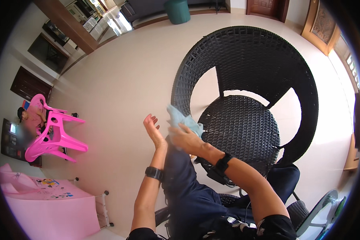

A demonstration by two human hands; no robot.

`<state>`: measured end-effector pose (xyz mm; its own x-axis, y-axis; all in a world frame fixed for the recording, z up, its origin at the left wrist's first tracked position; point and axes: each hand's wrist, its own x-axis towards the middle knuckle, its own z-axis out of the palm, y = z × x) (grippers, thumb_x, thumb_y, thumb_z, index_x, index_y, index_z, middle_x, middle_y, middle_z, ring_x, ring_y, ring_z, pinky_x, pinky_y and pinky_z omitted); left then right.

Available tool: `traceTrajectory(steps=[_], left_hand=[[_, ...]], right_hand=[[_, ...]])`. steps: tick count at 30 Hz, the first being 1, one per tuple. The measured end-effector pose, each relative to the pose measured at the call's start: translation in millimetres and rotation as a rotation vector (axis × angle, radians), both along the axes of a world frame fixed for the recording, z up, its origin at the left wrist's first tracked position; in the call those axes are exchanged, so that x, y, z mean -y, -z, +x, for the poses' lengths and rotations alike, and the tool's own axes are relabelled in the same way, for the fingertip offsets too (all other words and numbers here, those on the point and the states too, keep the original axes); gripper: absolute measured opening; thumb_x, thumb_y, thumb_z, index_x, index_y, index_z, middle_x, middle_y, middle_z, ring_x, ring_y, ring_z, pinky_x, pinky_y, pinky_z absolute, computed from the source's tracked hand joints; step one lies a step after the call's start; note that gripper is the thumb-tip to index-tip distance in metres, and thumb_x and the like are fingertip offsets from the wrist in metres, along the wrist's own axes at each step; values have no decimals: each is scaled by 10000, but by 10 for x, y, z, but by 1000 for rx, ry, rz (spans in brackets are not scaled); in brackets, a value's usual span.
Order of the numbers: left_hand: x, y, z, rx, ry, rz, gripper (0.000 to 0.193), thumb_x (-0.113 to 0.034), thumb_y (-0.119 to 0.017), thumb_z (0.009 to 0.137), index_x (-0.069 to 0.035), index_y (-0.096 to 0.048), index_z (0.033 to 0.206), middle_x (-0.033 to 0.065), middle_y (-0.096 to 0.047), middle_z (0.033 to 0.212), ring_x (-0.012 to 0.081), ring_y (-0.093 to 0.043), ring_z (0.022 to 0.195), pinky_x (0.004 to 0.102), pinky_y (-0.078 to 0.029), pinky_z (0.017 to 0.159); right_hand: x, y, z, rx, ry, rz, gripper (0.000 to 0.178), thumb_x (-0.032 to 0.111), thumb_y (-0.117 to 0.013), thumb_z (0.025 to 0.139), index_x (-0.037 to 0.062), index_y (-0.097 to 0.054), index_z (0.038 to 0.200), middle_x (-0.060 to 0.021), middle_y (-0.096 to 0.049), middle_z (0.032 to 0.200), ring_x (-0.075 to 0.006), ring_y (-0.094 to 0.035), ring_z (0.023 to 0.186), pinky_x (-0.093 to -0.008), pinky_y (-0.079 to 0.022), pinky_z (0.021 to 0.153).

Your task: Cleaning a black wicker chair using a blue cloth.

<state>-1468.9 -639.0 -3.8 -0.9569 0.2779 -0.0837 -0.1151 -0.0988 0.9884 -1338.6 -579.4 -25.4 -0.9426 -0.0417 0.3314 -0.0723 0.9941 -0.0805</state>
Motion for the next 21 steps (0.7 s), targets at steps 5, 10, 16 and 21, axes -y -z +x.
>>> traceTrajectory(steps=[5,10,16,21], left_hand=[[-162,-144,71,-284,315,-133,565,-536,-341,914,-61,-473,1192,90,-511,1116,199,-484,1049,352,-353,885],[-620,-197,186,-435,388,-171,495,-426,-359,951,21,-481,1125,173,-524,1114,269,-500,1044,345,-371,901],[-643,-224,253,-523,267,-361,434,-414,-347,959,-29,-529,1044,166,-612,880,315,-573,846,364,-433,776],[-587,-176,85,-466,468,-206,458,-429,-345,961,-16,-517,1061,120,-595,944,221,-545,894,322,-411,818]], right_hand=[[273,637,623,90,-9,273,299,113,-549,738,162,-593,1030,-17,-526,1146,-185,-364,1226,-390,-214,1076],[292,468,1033,0,69,-600,307,33,-557,688,153,-622,962,-26,-585,1006,-223,-494,1037,-390,-338,905],[246,240,1440,74,198,-804,366,11,-580,668,98,-582,1024,-79,-574,1016,-263,-488,1046,-396,-330,919],[51,36,1368,67,385,-1325,295,30,-530,735,25,-583,1025,-142,-609,975,-268,-577,929,-361,-439,835]])
